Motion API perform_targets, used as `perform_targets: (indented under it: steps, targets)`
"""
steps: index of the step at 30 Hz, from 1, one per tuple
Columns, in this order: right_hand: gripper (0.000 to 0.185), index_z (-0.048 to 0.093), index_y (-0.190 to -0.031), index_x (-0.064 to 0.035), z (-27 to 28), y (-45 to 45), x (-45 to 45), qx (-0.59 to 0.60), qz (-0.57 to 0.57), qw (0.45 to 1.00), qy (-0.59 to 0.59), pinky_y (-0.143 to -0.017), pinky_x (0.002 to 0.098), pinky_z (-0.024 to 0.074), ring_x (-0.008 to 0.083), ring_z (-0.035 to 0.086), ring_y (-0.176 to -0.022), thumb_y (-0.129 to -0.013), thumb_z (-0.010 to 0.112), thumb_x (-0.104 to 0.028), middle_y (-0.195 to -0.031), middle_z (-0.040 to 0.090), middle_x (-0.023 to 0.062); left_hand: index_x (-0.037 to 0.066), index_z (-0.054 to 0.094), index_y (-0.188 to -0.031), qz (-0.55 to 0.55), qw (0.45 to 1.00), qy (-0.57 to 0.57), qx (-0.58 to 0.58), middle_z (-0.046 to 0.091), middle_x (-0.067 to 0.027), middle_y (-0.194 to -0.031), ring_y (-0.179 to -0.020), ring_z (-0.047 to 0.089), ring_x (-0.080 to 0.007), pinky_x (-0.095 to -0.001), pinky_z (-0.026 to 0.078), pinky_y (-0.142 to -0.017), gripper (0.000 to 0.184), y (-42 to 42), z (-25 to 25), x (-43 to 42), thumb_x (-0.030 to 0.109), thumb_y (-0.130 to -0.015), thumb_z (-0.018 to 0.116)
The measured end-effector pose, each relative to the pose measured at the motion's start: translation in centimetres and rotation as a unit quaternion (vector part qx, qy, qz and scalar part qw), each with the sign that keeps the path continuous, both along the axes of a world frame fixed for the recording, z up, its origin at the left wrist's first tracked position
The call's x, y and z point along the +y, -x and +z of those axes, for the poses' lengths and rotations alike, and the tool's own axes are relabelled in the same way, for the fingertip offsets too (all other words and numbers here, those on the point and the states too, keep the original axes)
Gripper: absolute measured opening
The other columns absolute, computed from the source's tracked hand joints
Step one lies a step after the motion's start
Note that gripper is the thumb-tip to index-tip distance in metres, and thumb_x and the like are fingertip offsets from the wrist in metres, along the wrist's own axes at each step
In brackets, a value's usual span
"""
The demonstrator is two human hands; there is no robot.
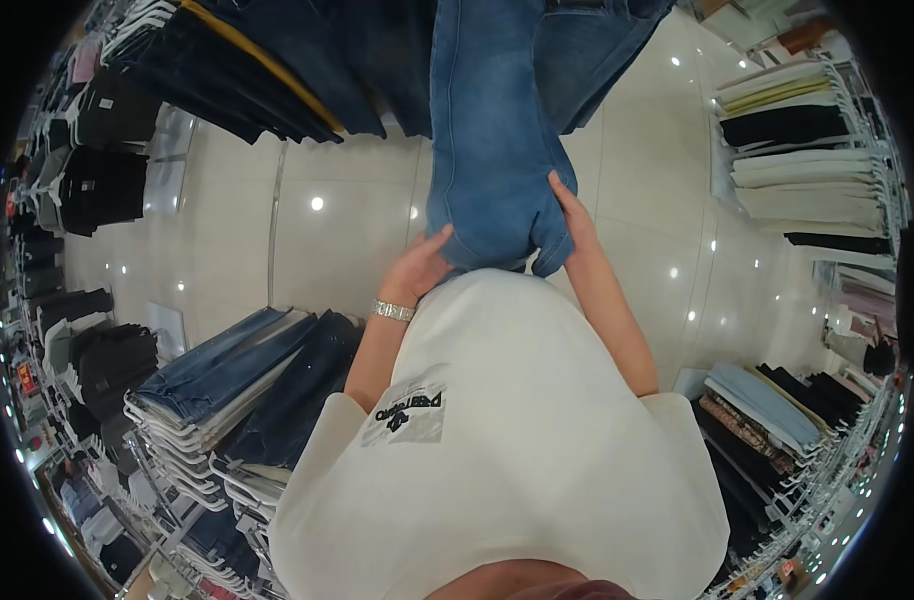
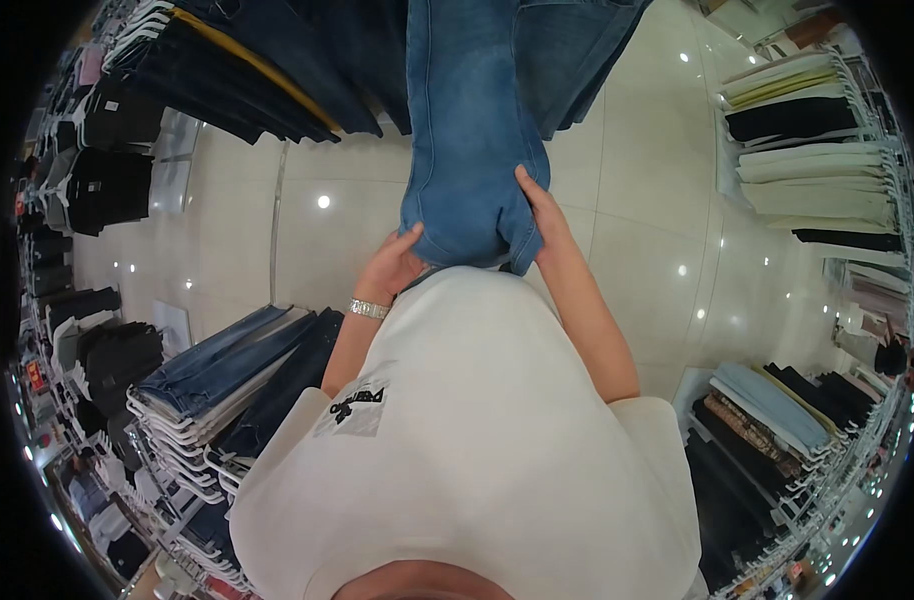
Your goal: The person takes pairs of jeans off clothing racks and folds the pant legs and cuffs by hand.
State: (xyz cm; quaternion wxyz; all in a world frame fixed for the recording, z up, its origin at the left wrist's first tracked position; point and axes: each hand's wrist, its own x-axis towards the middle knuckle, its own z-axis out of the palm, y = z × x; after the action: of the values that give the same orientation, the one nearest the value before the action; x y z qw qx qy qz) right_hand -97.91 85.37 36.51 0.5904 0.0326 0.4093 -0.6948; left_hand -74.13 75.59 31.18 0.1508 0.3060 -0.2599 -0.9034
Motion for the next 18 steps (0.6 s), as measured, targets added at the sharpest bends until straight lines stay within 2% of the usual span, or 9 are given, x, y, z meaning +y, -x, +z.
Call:
perform_targets:
  steps: [1, 3, 4, 5, 8, 9, 11, 14, 18]
  targets:
    - [0.064, 0.045, -0.138, 0.0065, 0.4, 0.1, 0.0, -0.01, -0.005, 1.0, 0.006, -0.101, 0.0353, 0.0492, 0.0266, 0.061, -0.117, -0.095, 0.065, -0.037, -0.134, 0.057, 0.0171, 0.002, 0.041, -0.143, -0.025, 0.999, 0.033, -0.025, 0.05, -0.0144, -0.144, -0.129, 0.052, -0.0278, -0.0451, 0.044, -0.106, 0.052, 0.0, 0.3, 0.0, 0.038, -0.106, 0.04]
    - [0.063, 0.045, -0.138, 0.0053, 1.4, 1.0, -0.2, -0.025, -0.008, 0.999, 0.044, -0.102, 0.0367, 0.0481, 0.0269, 0.059, -0.119, -0.096, 0.064, -0.038, -0.135, 0.057, 0.0164, 0.0, 0.042, -0.141, 0.057, 0.996, -0.011, 0.074, 0.052, -0.0143, -0.141, -0.128, 0.052, -0.0274, -0.044, 0.043, -0.107, 0.048, -1.0, 0.7, -1.8, 0.032, -0.104, 0.044]
    - [0.063, 0.046, -0.138, 0.0047, 2.3, 1.4, 0.0, -0.033, -0.009, 0.998, 0.061, -0.103, 0.0374, 0.0476, 0.027, 0.059, -0.12, -0.096, 0.064, -0.038, -0.135, 0.057, 0.0161, 0.0, 0.043, -0.14, 0.099, 0.987, -0.035, 0.122, 0.052, -0.0142, -0.14, -0.128, 0.052, -0.0272, -0.0435, 0.043, -0.107, 0.046, -0.9, 2.3, -2.6, 0.029, -0.104, 0.046]
    - [0.062, 0.045, -0.139, 0.0036, 3.5, 1.7, 0.0, -0.059, -0.001, 0.994, 0.091, -0.102, 0.0378, 0.0481, 0.0265, 0.059, -0.119, -0.097, 0.062, -0.038, -0.133, 0.058, 0.0149, -0.002, 0.045, -0.137, 0.133, 0.977, -0.011, 0.167, 0.056, -0.0152, -0.134, -0.125, 0.054, -0.0271, -0.0439, 0.044, -0.107, 0.043, -0.8, 4.1, -3.5, 0.025, -0.104, 0.043]
    - [0.063, 0.045, -0.139, 0.0035, 1.6, 1.4, 0.1, 0.022, 0.078, 0.993, 0.09, -0.103, 0.0375, 0.046, 0.0245, 0.057, -0.122, -0.095, 0.065, -0.037, -0.133, 0.058, 0.0124, -0.005, 0.048, -0.134, 0.091, 0.991, 0.013, 0.1, 0.058, -0.0146, -0.131, -0.123, 0.054, -0.024, -0.0402, 0.044, -0.104, 0.044, -1.7, 2.9, -4.0, 0.027, -0.103, 0.048]
    - [0.065, 0.045, -0.139, 0.0034, 0.0, 0.5, -0.5, 0.105, 0.106, 0.988, 0.034, -0.105, 0.0362, 0.0429, 0.0224, 0.054, -0.125, -0.093, 0.068, -0.036, -0.134, 0.056, 0.0107, -0.005, 0.05, -0.133, 0.061, 0.994, 0.084, 0.015, 0.059, -0.0139, -0.129, -0.121, 0.055, -0.0226, -0.0383, 0.044, -0.103, 0.045, -1.4, 2.5, -3.5, 0.027, -0.102, 0.05]
    - [0.068, 0.046, -0.139, 0.0044, -1.6, -1.4, -1.0, 0.166, 0.139, 0.976, -0.024, -0.106, 0.0349, 0.0401, 0.0214, 0.053, -0.124, -0.091, 0.071, -0.036, -0.137, 0.054, 0.0116, -0.006, 0.052, -0.131, 0.001, 0.962, 0.223, -0.155, 0.061, -0.0126, -0.125, -0.117, 0.056, -0.0199, -0.0345, 0.045, -0.1, 0.047, -0.3, 1.6, -2.3, 0.029, -0.1, 0.056]
    - [0.065, 0.049, -0.137, 0.0063, -3.2, -2.2, -0.5, 0.197, 0.11, 0.972, -0.061, -0.104, 0.033, 0.0419, 0.0215, 0.055, -0.119, -0.092, 0.07, -0.036, -0.133, 0.057, 0.0137, -0.004, 0.052, -0.135, 0.079, 0.974, 0.157, -0.14, 0.059, -0.013, -0.132, -0.118, 0.057, -0.021, -0.0326, 0.046, -0.101, 0.05, -0.7, 0.0, -2.2, 0.029, -0.099, 0.062]
    - [0.061, 0.053, -0.132, 0.0087, -2.5, -1.7, -1.2, 0.221, 0.054, 0.971, -0.076, -0.098, 0.0311, 0.0467, 0.0216, 0.061, -0.111, -0.093, 0.068, -0.037, -0.125, 0.062, 0.0157, -0.005, 0.056, -0.13, 0.107, 0.946, 0.241, -0.186, 0.063, -0.0142, -0.125, -0.112, 0.061, -0.0217, -0.0326, 0.048, -0.098, 0.047, -0.9, 0.8, -3.9, 0.031, -0.1, 0.059]
